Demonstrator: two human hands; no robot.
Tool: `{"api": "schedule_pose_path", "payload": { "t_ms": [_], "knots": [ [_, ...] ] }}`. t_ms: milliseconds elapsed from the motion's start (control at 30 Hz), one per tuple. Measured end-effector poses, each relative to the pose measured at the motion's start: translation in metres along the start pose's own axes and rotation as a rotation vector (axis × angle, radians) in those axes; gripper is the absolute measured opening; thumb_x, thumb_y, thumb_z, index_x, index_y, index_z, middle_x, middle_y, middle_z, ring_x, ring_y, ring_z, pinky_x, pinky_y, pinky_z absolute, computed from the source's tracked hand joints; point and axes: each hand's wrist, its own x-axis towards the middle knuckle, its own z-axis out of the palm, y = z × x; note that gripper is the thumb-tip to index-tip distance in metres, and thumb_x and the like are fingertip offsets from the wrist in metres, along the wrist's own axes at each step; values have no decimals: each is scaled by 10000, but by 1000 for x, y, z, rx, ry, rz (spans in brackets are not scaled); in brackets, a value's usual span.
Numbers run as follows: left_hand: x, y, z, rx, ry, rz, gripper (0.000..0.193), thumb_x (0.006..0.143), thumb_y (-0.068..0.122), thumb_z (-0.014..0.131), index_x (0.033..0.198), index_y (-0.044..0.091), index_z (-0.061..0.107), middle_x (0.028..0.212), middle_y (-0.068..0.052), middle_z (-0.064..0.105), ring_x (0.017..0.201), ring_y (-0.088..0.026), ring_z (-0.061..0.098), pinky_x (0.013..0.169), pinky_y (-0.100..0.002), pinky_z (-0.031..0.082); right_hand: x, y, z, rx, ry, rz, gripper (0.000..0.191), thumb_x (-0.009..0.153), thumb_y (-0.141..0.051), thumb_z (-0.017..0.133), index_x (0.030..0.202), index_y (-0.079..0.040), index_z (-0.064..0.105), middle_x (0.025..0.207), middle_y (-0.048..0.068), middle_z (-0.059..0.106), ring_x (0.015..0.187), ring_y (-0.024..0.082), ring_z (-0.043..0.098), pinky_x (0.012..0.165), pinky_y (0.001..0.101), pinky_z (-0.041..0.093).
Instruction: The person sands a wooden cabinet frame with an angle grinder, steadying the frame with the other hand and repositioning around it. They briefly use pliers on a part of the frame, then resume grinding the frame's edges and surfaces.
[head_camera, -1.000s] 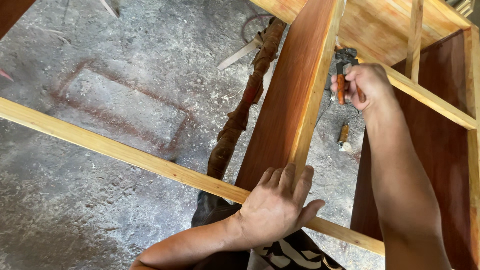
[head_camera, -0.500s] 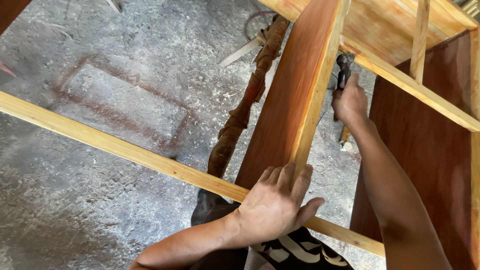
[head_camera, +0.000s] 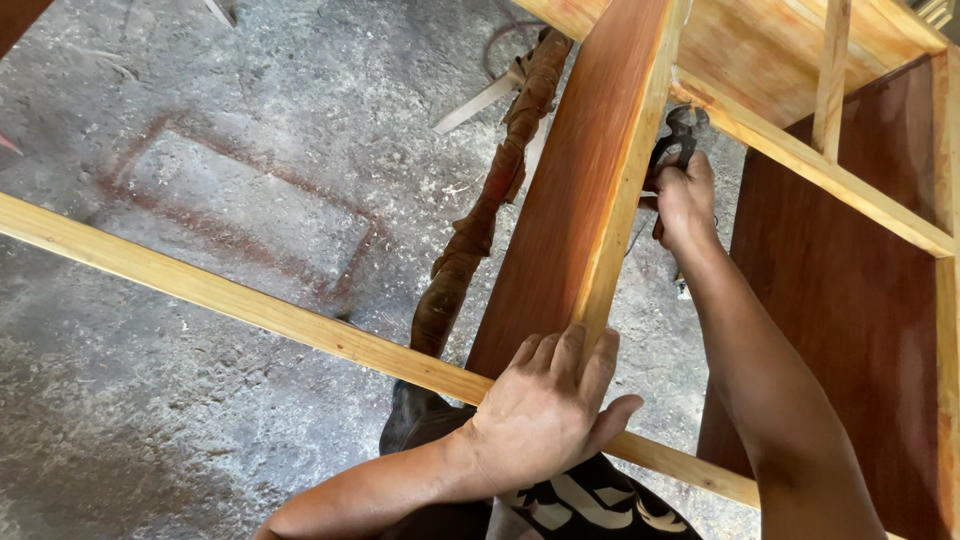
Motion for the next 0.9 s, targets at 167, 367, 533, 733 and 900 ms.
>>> {"api": "schedule_pose_path", "payload": {
  "t_ms": [167,367,533,733,900],
  "knots": [
    [2,-1,-1,10,-14,5,585,1023,376,653,1273,-150,601,1067,-368,662,882,-428,723,776,-451,596,2,-5,0,-39,-23,24,230,898,74,346,1026,-84,453,968,125,642,804,233,689,618,403,637],
    [1,0,-2,9,-24,-3,589,1026,382,653,1273,-150,600,1073,-370,659,874,-424,723,768,-450,593,3,-10,6,63,-1,45,227,879,61,351,992,-107,455,917,90,599,762,198,654,564,392,608],
    [1,0,-4,2,-13,-3,581,1020,375,661,1273,-144,600,1086,-359,654,875,-416,715,788,-447,588,9,0,6,42,77,15,175,914,26,388,974,-114,473,829,49,570,657,166,558,499,384,489],
    [2,0,-7,9,-4,-17,584,999,372,688,1269,-138,600,1093,-341,650,866,-397,703,771,-431,575,18,14,-17,-17,-41,-116,186,923,100,446,987,-61,516,830,97,563,663,208,538,520,381,454],
    [3,2,-11,-27,-40,-55,579,983,351,718,1282,-129,593,1102,-304,650,845,-370,686,758,-424,562,17,13,-51,193,-237,54,226,919,70,432,988,-132,508,873,152,656,694,294,663,536,443,568]
  ]
}}
